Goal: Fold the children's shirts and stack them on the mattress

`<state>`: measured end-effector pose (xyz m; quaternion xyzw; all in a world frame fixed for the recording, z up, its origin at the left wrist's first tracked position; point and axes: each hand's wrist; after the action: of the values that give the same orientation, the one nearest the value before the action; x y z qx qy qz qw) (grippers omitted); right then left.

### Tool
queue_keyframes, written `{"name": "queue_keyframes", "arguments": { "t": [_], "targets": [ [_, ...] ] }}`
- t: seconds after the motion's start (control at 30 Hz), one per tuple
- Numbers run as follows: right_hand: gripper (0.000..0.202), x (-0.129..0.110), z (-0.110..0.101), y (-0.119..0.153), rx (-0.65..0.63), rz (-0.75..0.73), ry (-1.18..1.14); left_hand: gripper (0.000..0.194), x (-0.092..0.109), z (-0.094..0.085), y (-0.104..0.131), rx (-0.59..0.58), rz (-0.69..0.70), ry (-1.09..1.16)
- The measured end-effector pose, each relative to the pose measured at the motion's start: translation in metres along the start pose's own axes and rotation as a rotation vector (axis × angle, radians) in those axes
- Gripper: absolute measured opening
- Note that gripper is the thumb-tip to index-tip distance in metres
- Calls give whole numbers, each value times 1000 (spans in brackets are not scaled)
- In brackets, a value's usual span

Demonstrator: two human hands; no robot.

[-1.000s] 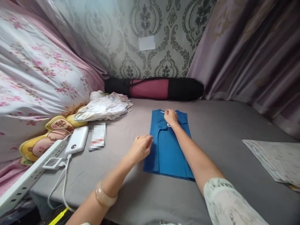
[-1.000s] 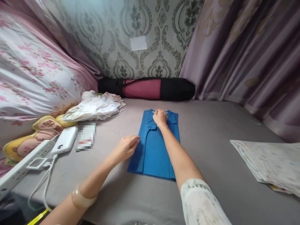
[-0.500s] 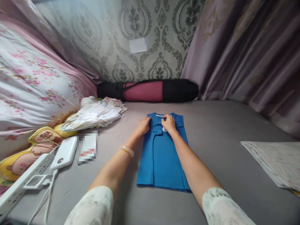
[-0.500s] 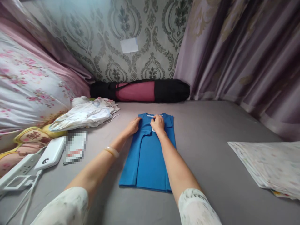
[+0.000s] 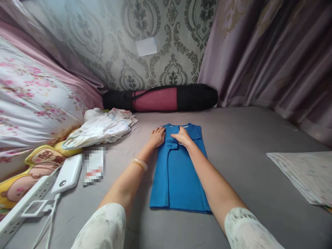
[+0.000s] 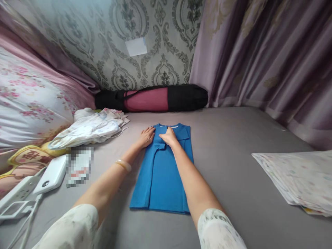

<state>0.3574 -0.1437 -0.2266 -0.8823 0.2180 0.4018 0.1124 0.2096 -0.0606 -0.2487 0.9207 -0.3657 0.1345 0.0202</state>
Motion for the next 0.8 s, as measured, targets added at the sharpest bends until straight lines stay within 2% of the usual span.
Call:
{"name": "queue_keyframes", "arguments": {
  "t": [0.13, 0.4, 0.6, 0.7, 0.8],
  "targets": [
    [57, -3, -5, 3, -43, -46, 17, 52, 0, 0, 1, -13, -15, -18],
    [54, -5, -6, 8, -158, -384, 191, 49, -2, -13, -7, -23, -29, 44],
    [55, -18, -5, 20, -192, -480, 358, 42, -7, -27, -16, -20, -45, 147],
    [53, -24, -5, 28, -217, -517, 446, 33, -9, -32, -22, -4, -93, 259],
    [51, -25, -6, 33, -249, -521, 535, 32, -9, -36, -29, -11, -171, 366]
  ]
}}
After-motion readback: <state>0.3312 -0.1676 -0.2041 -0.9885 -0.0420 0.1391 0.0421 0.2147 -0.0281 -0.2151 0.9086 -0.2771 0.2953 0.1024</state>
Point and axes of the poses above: each hand's wrist, its own y-axis away from the middle knuckle, its own z-axis out of the palm, x = y × z, and after that the axes turned 1 degree about z, right-handed
